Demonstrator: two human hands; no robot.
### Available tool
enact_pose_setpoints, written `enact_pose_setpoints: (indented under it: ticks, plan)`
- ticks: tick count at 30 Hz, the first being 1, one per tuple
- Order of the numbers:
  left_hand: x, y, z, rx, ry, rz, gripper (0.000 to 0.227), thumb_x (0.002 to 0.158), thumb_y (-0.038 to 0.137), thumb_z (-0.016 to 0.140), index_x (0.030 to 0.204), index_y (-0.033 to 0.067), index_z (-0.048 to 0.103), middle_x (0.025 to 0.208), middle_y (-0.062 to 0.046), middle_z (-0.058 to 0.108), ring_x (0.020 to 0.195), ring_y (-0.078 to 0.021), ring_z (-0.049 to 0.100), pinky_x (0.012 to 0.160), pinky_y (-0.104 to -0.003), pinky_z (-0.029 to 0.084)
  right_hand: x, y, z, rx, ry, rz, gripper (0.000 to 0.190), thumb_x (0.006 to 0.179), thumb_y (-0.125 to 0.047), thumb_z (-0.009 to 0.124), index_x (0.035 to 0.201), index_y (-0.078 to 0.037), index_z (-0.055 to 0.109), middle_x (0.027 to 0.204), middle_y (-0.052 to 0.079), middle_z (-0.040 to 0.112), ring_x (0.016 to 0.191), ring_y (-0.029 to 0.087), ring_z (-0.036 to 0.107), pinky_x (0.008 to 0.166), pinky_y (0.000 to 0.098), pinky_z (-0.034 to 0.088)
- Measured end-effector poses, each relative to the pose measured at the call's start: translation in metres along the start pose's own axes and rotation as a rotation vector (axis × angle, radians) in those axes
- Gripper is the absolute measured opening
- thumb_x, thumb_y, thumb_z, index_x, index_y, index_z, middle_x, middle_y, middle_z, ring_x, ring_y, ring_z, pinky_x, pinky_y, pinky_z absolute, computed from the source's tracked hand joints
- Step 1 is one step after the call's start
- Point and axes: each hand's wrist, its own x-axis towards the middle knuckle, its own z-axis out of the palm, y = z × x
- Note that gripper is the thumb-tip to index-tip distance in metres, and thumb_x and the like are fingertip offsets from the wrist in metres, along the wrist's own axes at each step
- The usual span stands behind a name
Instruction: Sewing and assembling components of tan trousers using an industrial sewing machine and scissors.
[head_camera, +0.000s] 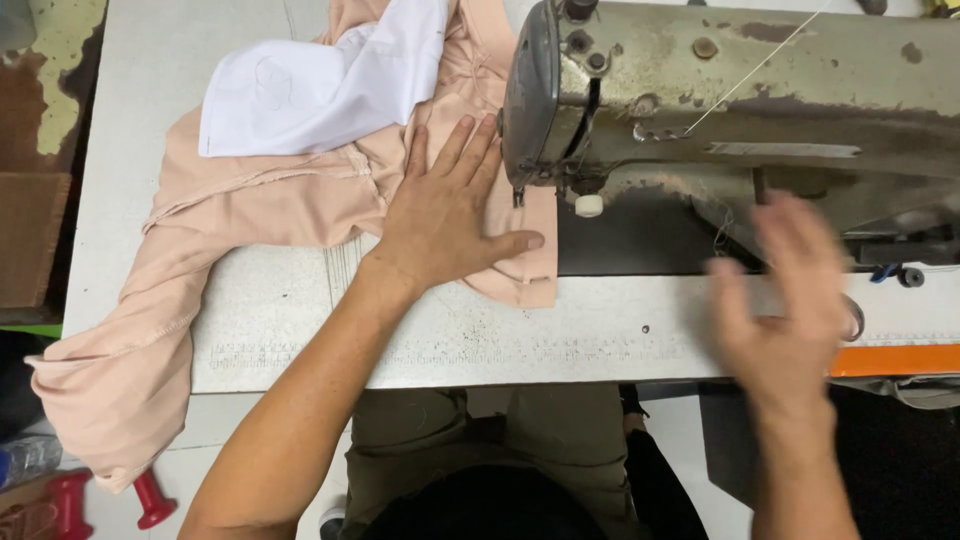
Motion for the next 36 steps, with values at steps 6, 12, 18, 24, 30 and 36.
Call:
enact_pose_setpoints:
  ticks: [6,12,18,24,30,36]
  plan:
    - [0.005,0.001,0.002,0.023,-0.034,-0.030,0.121,0.082,0.099,0.018,0.161,0.0075,0.016,0.170,-0.010,0.008,0.157,-0.0245,0.000,0.121,-0.059,-0.010,-0.044,0.079,-0.020,-0.180,0.115,-0.035,0.047,0.097,0.016,0.071,0.140,0.027,0.057,0.131,0.042,0.049,0.122,0.059,0.051,0.113,0.0667,0.044]
    - [0.006,0.000,0.004,0.058,-0.005,-0.031,0.120,0.082,0.100,0.014,0.161,0.0092,0.017,0.170,-0.009,0.010,0.157,-0.0239,0.002,0.121,-0.059,-0.011,-0.058,0.093,-0.014,-0.165,0.136,0.050,0.038,0.096,0.015,0.072,0.133,0.027,0.071,0.126,0.038,0.061,0.122,0.053,0.060,0.121,0.0618,0.049]
    - [0.002,0.000,0.004,0.057,0.013,-0.010,0.122,0.083,0.100,0.016,0.160,0.0058,0.021,0.170,-0.010,0.014,0.157,-0.0246,0.004,0.122,-0.059,-0.011,-0.062,0.096,-0.014,-0.161,0.152,0.025,0.041,0.095,0.016,0.068,0.134,0.029,0.070,0.127,0.039,0.055,0.124,0.058,0.058,0.115,0.0618,0.048]
    - [0.005,-0.001,0.005,0.053,0.015,-0.024,0.120,0.084,0.098,0.018,0.160,0.0060,0.021,0.170,-0.010,0.015,0.157,-0.0250,0.004,0.121,-0.059,-0.010,-0.075,0.111,-0.009,-0.249,0.131,0.051,0.043,0.092,0.012,0.067,0.133,0.020,0.079,0.127,0.032,0.068,0.124,0.051,0.063,0.110,0.0582,0.053]
    - [0.001,0.002,-0.001,0.040,-0.021,-0.022,0.121,0.082,0.099,0.018,0.161,0.0071,0.017,0.170,-0.009,0.010,0.157,-0.0250,0.001,0.122,-0.058,-0.008,-0.052,0.080,-0.018,-0.205,0.161,-0.001,0.052,0.090,0.015,0.065,0.141,0.026,0.064,0.135,0.041,0.048,0.129,0.061,0.052,0.118,0.0670,0.043]
    - [0.000,0.002,-0.002,0.036,-0.006,-0.022,0.119,0.084,0.097,0.020,0.161,0.0070,0.017,0.170,-0.010,0.011,0.157,-0.0259,0.003,0.121,-0.059,-0.008,-0.077,0.114,-0.009,-0.352,0.136,0.033,0.044,0.091,0.009,0.067,0.132,0.013,0.083,0.129,0.028,0.072,0.122,0.049,0.068,0.110,0.0573,0.051]
